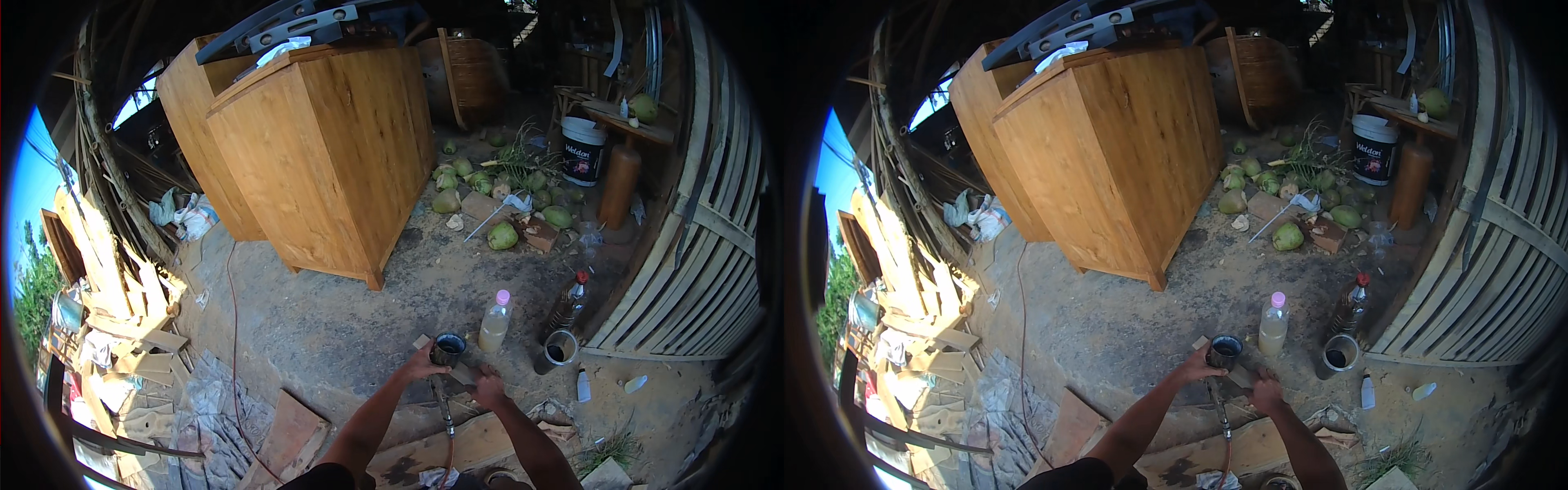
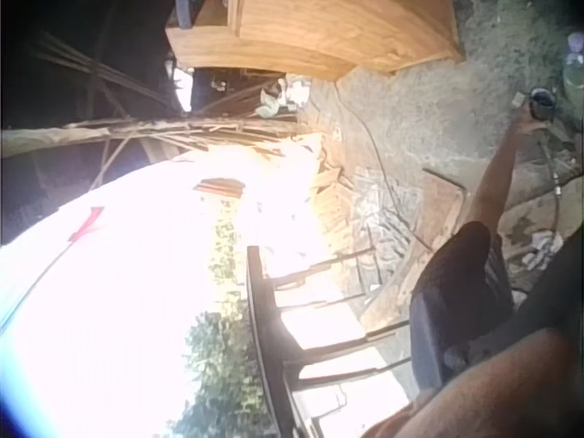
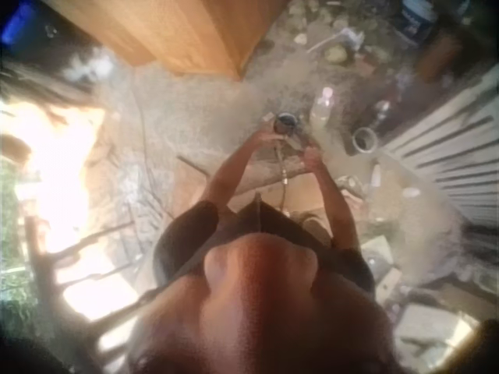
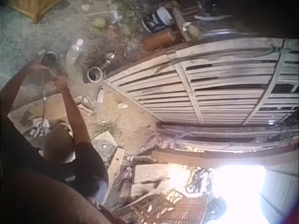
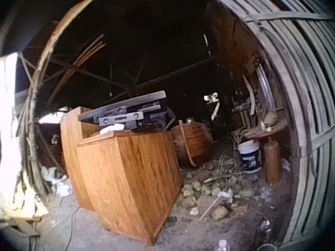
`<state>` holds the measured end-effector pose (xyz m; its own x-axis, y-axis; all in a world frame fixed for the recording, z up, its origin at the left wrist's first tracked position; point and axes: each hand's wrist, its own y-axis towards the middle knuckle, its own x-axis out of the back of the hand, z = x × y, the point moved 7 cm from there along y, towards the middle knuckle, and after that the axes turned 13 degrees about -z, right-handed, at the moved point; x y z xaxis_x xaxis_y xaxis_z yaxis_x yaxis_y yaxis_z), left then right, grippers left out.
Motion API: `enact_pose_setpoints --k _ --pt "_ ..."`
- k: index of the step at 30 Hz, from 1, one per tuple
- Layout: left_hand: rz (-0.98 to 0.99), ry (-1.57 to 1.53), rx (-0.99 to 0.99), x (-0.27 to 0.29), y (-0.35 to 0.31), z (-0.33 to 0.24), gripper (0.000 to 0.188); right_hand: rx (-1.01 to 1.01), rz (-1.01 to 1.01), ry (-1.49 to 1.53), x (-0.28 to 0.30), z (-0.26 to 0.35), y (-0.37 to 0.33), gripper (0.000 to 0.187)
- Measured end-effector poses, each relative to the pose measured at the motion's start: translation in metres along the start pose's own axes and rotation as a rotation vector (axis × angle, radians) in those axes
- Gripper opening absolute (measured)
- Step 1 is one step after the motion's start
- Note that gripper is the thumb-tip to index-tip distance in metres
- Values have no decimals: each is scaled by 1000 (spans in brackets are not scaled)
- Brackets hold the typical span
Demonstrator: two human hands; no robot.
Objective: The person wipes a black frame with a cloth, then pours liquid from a container into a paint sprayer cup and attaches the cup to the sprayer.
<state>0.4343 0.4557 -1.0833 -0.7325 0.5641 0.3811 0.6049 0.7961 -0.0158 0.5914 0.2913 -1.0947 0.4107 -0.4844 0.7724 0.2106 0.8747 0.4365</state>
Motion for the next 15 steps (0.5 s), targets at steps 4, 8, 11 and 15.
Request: enact_pose_setpoints --k 4,8,11,15 --pt "48 -55 74 -5 1 -10 107 19 7 61 3 -8 4 55" --pt "40 56 13 -4 -3 -23 104 46 38 -11 7 2 8 56" --pt "53 104 8 -6 -3 -29 103 25 44 -17 7 6 9 58" --pt "35 65 15 -7 -3 -30 107 -9 27 -25 3 1 6 61"
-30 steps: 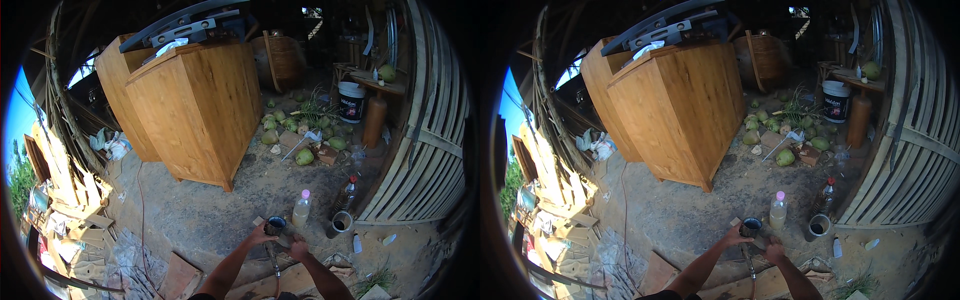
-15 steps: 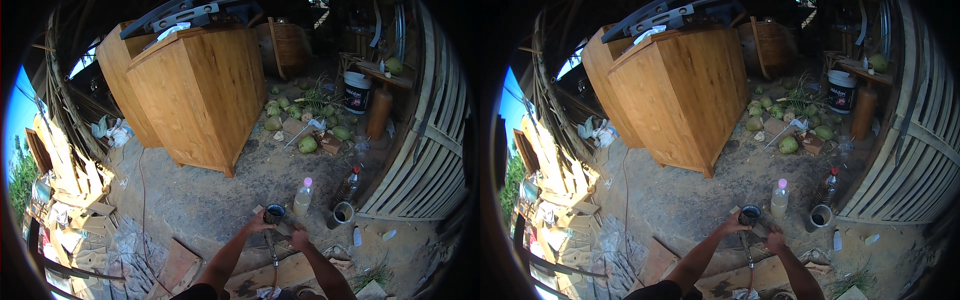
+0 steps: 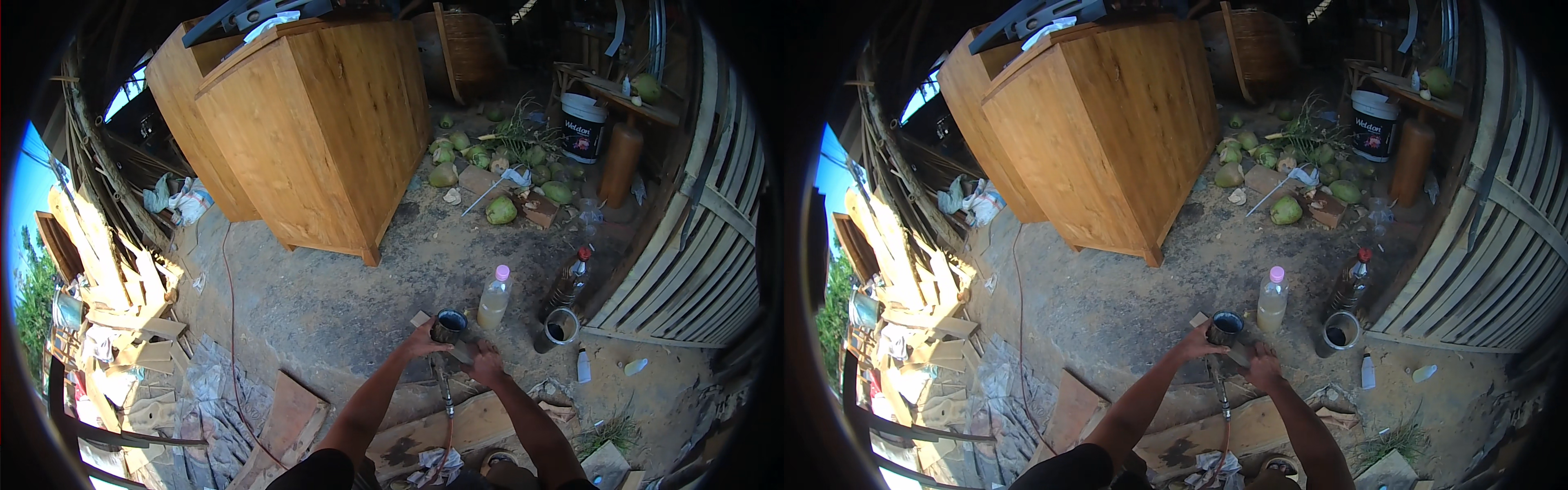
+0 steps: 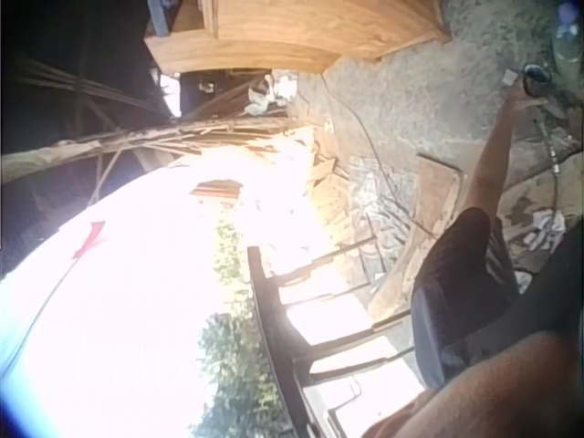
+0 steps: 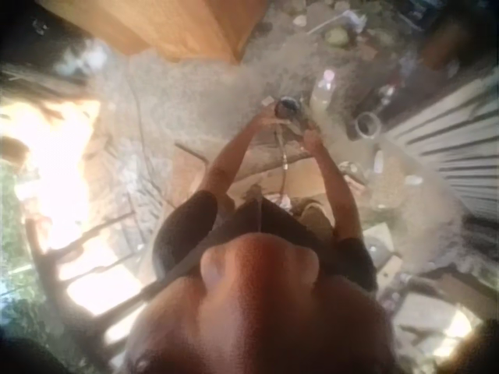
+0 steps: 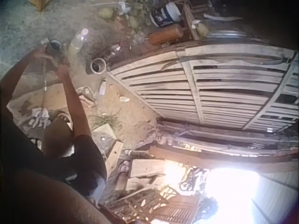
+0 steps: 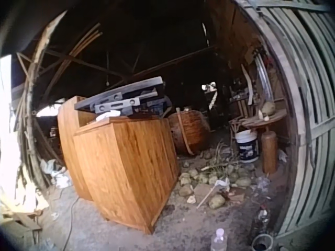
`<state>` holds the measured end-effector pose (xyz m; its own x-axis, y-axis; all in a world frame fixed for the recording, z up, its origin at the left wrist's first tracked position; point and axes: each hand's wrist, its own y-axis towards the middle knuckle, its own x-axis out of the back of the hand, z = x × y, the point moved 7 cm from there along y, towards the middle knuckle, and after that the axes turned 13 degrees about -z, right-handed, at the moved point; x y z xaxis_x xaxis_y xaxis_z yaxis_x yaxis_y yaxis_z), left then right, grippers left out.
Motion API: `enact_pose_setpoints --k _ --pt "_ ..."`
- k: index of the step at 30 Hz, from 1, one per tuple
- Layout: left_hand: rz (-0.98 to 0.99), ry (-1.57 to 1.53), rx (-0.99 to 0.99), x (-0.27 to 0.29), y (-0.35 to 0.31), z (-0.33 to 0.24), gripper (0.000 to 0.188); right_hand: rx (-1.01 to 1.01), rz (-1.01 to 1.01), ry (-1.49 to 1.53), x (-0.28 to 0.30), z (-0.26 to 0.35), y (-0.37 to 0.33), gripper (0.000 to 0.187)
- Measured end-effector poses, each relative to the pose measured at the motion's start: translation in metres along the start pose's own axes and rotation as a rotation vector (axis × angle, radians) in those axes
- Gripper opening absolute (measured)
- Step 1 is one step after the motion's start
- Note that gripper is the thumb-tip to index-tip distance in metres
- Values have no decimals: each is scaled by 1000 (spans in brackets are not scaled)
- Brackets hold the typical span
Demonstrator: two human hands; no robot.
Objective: The person wipes a black frame with a cloth, then pours liquid from a container into a paint sprayer cup and attaches the cup to the sprayer.
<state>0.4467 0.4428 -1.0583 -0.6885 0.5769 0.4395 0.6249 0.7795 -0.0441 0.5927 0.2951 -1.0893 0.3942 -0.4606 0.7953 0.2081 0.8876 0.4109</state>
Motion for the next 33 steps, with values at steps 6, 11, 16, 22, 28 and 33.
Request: enact_pose_setpoints --k 6,11,16,22,28,33 --pt "-14 -26 23 5 -2 11 105 3 35 -31 -15 -6 -1 63" --pt "13 11 102 6 0 10 106 28 0 -37 -12 -11 0 58" --pt "2 33 78 5 -1 5 106 -20 58 -24 -6 -11 5 57" --pt "-21 4 61 1 -1 7 106 -22 86 -47 -10 -10 6 59" --pt "45 -104 88 3 -10 8 103 29 32 -35 -10 -5 1 60" --pt "32 -97 37 2 -4 3 103 -75 39 -42 -4 -11 1 66"
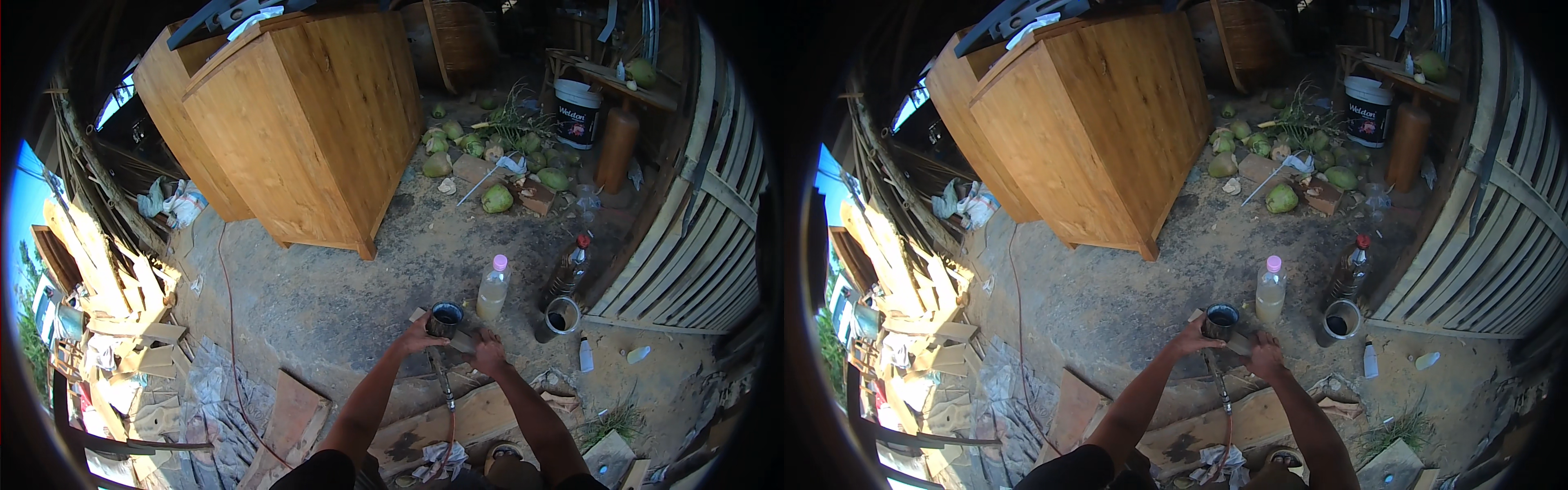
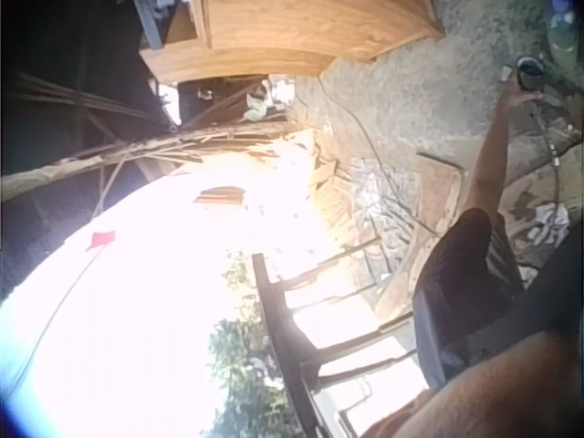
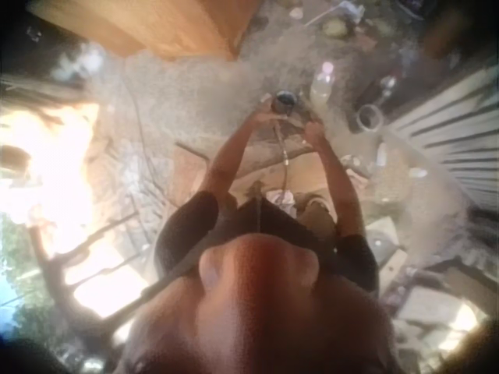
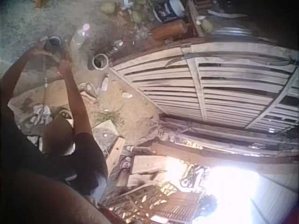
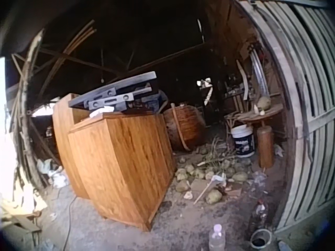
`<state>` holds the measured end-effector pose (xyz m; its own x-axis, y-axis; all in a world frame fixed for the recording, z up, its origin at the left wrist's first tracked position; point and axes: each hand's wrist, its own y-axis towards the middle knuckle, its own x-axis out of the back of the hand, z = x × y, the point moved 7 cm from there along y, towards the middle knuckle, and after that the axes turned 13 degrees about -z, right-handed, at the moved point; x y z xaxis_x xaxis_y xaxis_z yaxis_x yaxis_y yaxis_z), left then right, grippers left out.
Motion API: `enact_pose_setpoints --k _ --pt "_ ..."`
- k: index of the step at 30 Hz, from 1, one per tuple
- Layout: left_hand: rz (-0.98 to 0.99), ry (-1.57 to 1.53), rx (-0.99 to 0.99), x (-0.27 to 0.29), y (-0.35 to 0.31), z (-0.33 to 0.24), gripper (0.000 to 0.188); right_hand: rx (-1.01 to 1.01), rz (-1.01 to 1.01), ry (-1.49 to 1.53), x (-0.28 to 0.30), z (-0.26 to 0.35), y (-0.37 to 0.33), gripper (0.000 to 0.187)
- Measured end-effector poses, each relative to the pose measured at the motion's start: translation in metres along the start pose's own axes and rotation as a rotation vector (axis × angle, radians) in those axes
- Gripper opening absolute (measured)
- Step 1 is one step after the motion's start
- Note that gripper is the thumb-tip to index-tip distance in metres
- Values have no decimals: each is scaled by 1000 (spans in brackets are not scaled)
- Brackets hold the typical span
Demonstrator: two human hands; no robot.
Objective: The person wipes a black frame with a cloth, then pours liquid from a container into a paint sprayer cup and attaches the cup to the sprayer.
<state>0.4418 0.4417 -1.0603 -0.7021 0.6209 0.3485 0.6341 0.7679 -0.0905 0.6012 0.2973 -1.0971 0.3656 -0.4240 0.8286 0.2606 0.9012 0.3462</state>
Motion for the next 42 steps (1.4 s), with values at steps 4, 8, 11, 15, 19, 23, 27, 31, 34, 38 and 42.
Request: enact_pose_setpoints --k 4,8,11,15,19,23,27,31,34,38,42 --pt "-71 118 -66 7 18 -14 100 -44 -276 186 54 22 8 59" --pt "-81 -72 28 -3 -3 13 88 -54 -49 472 18 54 -36 58" --pt "-138 -58 32 -5 -19 0 85 -113 97 512 13 76 -60 54" --pt "-63 15 -40 -19 -28 -28 90 -139 156 383 23 80 -70 47" --pt "19 72 -43 -46 -43 -27 97 -107 115 264 41 79 -87 40" --pt "60 73 -116 -64 -60 -18 102 -151 183 223 49 82 -112 36" --pt "103 85 -152 -92 -72 -22 103 -175 103 212 62 73 -142 34" --pt "126 111 -203 -113 -78 -18 104 -253 119 239 65 61 -164 33" --pt "137 113 -193 -122 -79 -13 101 -279 146 234 64 50 -170 33" --pt "105 129 -175 -124 -81 -16 95 -269 178 287 64 40 -175 37" --pt "43 151 -193 -114 -81 -9 95 -265 228 264 58 43 -165 40"
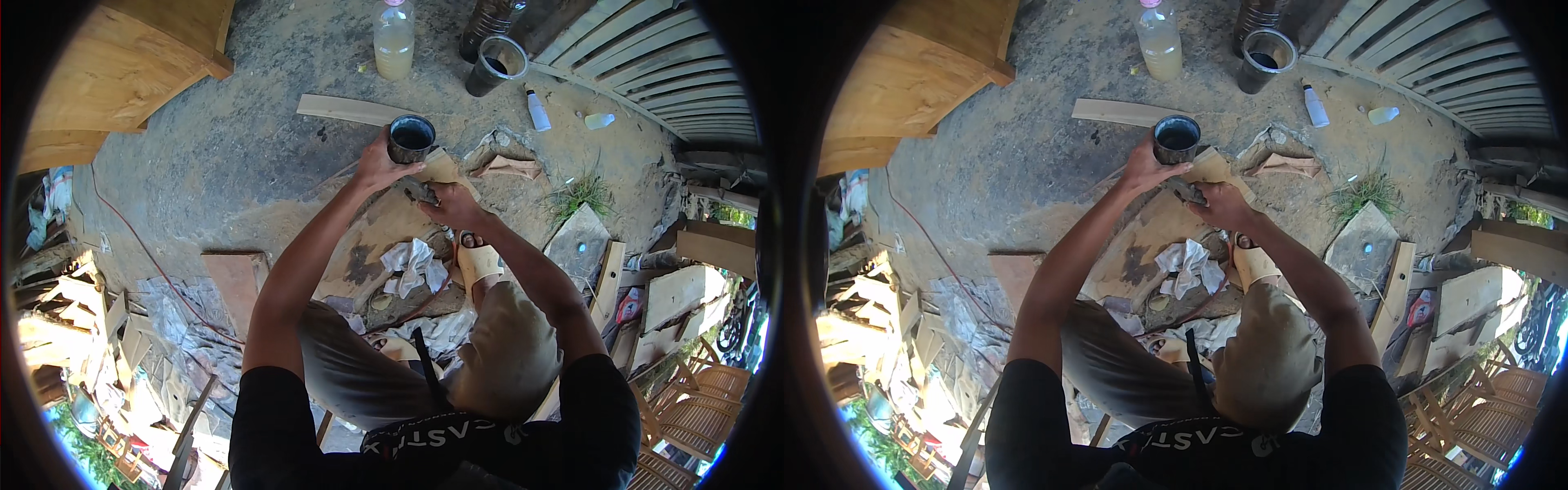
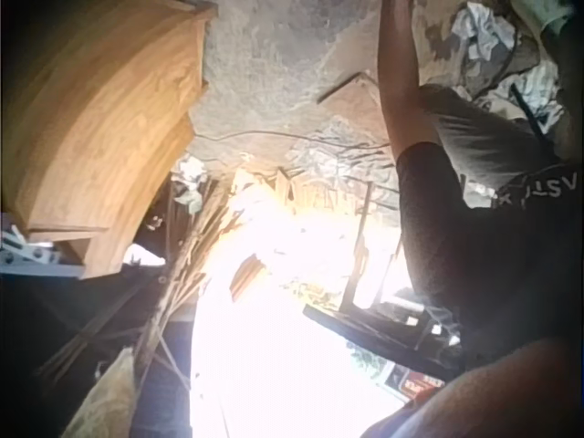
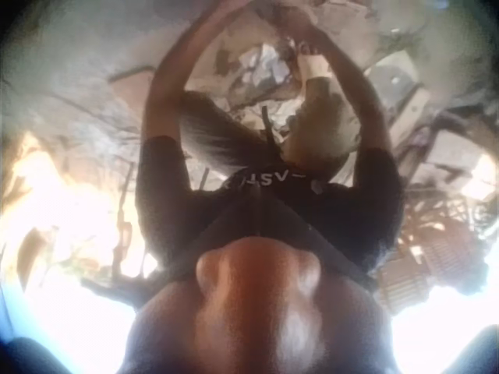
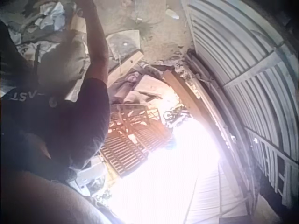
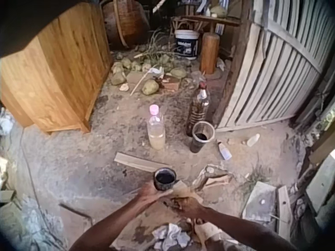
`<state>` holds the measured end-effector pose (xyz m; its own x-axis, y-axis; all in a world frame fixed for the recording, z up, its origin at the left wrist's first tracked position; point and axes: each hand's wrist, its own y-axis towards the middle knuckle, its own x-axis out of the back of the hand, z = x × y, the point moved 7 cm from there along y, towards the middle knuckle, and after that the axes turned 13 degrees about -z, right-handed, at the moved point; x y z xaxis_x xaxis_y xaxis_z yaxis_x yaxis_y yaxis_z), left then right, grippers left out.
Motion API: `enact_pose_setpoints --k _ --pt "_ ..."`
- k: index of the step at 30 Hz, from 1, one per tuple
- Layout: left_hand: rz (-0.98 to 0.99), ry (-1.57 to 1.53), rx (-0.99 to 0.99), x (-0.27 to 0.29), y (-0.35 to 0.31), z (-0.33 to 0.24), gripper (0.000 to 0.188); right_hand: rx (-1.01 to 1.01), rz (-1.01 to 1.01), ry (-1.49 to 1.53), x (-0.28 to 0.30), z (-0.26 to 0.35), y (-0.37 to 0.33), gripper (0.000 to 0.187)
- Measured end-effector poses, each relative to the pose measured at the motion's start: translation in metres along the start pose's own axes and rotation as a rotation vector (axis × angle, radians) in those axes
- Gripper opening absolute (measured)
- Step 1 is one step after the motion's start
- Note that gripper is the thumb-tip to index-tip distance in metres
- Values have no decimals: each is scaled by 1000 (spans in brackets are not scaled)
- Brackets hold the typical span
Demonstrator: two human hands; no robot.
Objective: The person wipes a black frame with a cloth, then pours liquid from a container into a paint sprayer cup and attaches the cup to the sprayer.
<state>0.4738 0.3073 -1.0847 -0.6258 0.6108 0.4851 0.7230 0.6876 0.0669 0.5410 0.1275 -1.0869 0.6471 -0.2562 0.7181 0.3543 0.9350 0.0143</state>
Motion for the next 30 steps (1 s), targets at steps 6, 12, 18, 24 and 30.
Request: enact_pose_setpoints --k 6,12,18,24,30 --pt "-7 62 40 10 4 9 96 70 11 31 -9 -10 13 41" --pt "-57 110 -112 14 4 7 88 79 49 20 -14 -11 17 42" --pt "-16 154 -66 10 12 3 88 24 60 53 -13 -24 23 45" --pt "10 209 -72 4 16 4 92 84 -13 113 -12 -29 27 49" --pt "-22 216 -114 9 14 9 92 107 -59 130 -6 -16 29 51"
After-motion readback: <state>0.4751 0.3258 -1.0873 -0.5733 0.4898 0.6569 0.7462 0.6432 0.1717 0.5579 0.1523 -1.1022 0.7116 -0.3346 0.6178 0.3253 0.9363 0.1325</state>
